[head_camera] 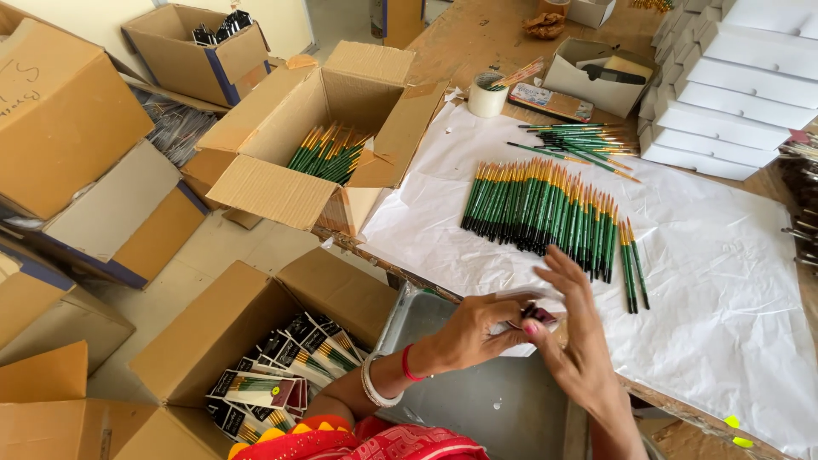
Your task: The person sorts paintbrushes on a table by hand, then places groups of them into plastic sleeves and puts the finished packages into a cardboard box.
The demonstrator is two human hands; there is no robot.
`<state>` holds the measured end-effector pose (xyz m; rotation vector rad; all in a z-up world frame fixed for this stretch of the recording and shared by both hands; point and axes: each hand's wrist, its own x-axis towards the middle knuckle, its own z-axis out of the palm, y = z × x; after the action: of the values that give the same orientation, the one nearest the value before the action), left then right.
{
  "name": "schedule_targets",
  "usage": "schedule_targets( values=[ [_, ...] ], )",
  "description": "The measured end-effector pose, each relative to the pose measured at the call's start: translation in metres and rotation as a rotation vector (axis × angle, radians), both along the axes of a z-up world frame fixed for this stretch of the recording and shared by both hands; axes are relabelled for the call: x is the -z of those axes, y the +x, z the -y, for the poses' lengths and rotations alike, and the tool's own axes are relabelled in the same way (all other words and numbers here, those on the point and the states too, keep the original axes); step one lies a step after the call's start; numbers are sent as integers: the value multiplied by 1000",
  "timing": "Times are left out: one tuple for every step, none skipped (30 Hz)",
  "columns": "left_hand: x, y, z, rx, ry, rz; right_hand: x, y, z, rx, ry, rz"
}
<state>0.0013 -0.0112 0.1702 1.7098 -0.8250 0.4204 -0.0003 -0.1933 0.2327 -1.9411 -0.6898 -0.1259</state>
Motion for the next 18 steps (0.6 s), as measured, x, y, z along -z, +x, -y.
schedule_targets(
  values=[
    [-2,2,-3,-12,6,33,-1,-8,0,28,37,179],
    [-4,4,-6,-24,13,66,-2,-15,0,54,74,358],
    [-8,6,-9,-21,15,63,7,-13,1,57,75,356],
    [-12,7,-11,-15,3,86,16,-11,3,74,236,344],
    [-14,6,-12,-2,-10,101,27,-13,7,100,393,325],
    [-16,8,-16,8,-10,90,48,-2,7,112,392,317],
    [-17,7,-18,11,-19,78,71,5,11,103,244,96],
    [-17,7,-19,14,-29,66,94,11,15,88,100,-126],
    [-17,8,-18,40,-34,44,121,17,19,116,97,-146],
    [-16,9,-17,64,-16,61,149,22,23,50,106,-214],
    [-15,9,-14,89,-2,76,178,25,30,-16,116,-285],
    [-16,10,-14,115,-9,53,190,26,35,12,115,-306],
    [-17,11,-16,108,18,74,203,25,38,24,206,-354],
    [-17,13,-18,102,45,95,217,24,42,39,298,-400],
    [-24,8,-17,115,39,72,189,15,33,56,296,-421],
    [-31,4,-16,60,47,100,160,8,23,-23,332,-313],
    [-40,2,-19,2,64,135,132,5,9,-109,372,-198],
    [-33,3,-16,13,65,120,160,11,17,-96,376,-211]
  ],
)
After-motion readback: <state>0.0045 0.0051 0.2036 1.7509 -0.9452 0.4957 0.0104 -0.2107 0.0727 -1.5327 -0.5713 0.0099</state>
